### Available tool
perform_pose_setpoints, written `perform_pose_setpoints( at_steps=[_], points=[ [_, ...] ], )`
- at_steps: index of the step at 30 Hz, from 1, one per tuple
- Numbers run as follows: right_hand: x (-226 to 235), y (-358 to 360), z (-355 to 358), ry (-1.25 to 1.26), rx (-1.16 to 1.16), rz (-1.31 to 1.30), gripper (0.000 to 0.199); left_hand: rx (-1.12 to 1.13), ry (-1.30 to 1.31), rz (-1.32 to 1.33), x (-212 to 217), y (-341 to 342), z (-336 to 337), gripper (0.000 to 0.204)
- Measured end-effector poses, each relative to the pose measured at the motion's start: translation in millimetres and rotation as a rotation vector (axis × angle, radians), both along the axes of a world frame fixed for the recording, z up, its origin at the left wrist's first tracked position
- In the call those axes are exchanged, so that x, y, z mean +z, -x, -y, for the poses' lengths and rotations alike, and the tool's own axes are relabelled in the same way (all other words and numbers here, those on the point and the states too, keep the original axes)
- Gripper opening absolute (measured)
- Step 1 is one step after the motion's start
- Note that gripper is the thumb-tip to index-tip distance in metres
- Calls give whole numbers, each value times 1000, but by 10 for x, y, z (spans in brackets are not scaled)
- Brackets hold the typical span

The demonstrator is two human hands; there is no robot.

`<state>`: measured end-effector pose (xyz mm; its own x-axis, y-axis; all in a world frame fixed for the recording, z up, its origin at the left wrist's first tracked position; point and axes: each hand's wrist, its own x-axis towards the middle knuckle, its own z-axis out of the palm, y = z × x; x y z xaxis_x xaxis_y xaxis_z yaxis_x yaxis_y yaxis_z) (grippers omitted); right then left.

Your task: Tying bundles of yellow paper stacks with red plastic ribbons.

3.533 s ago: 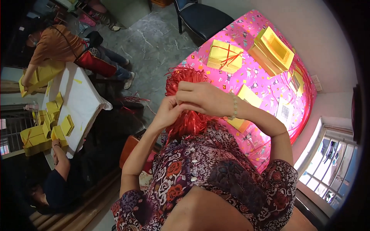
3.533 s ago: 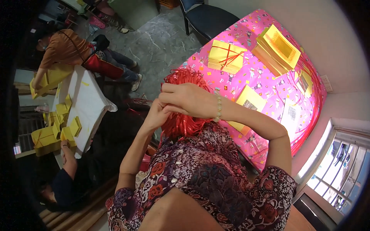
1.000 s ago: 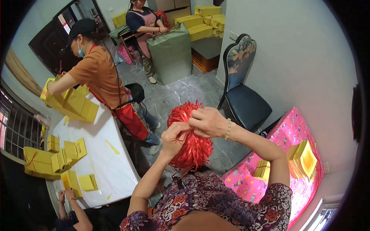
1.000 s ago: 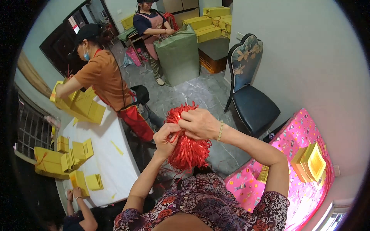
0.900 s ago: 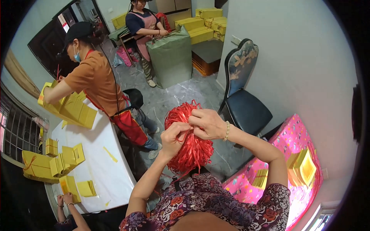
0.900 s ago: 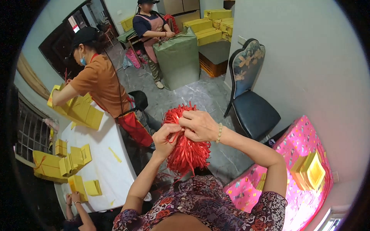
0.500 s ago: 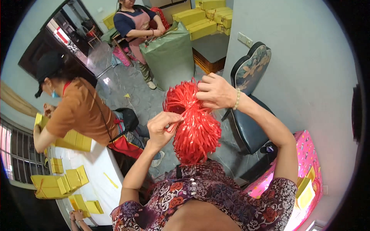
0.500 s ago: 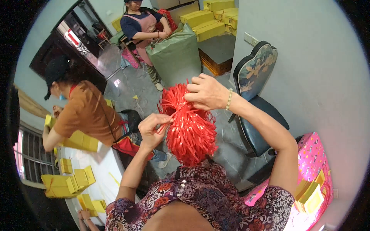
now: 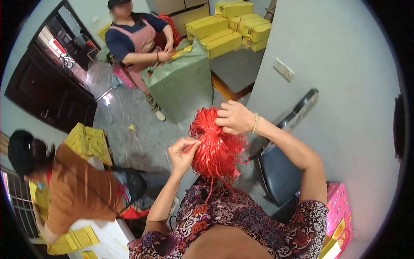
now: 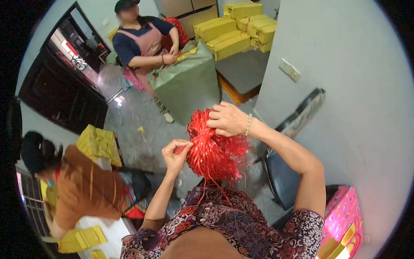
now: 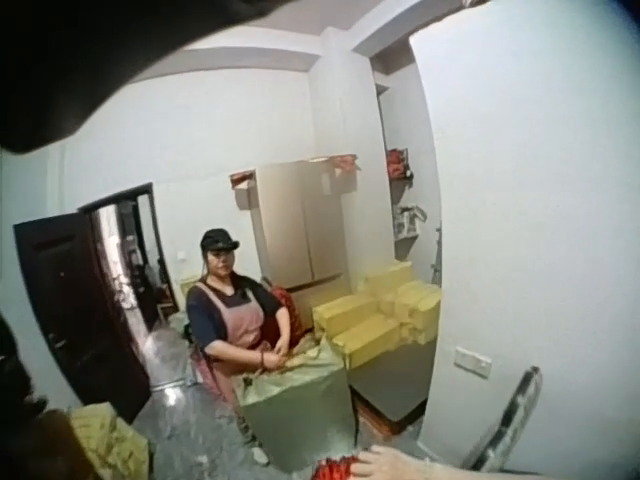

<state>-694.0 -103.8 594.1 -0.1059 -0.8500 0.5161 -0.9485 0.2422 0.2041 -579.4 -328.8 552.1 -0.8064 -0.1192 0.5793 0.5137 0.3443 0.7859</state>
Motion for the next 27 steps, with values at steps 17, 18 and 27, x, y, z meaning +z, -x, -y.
perform_pose_setpoints(
  at_steps=[17,18,27],
  points=[
    [276,3468,-434,724,-96,1915,52,-264,-379,135,1069,4362,-812,7],
    [280,3715,-415,813,21,1963,50,-301,-430,108,1134,4626,-901,6],
    [912,5979,-525,990,306,2212,46,-293,-644,19,1526,6764,-1279,12]
  ],
)
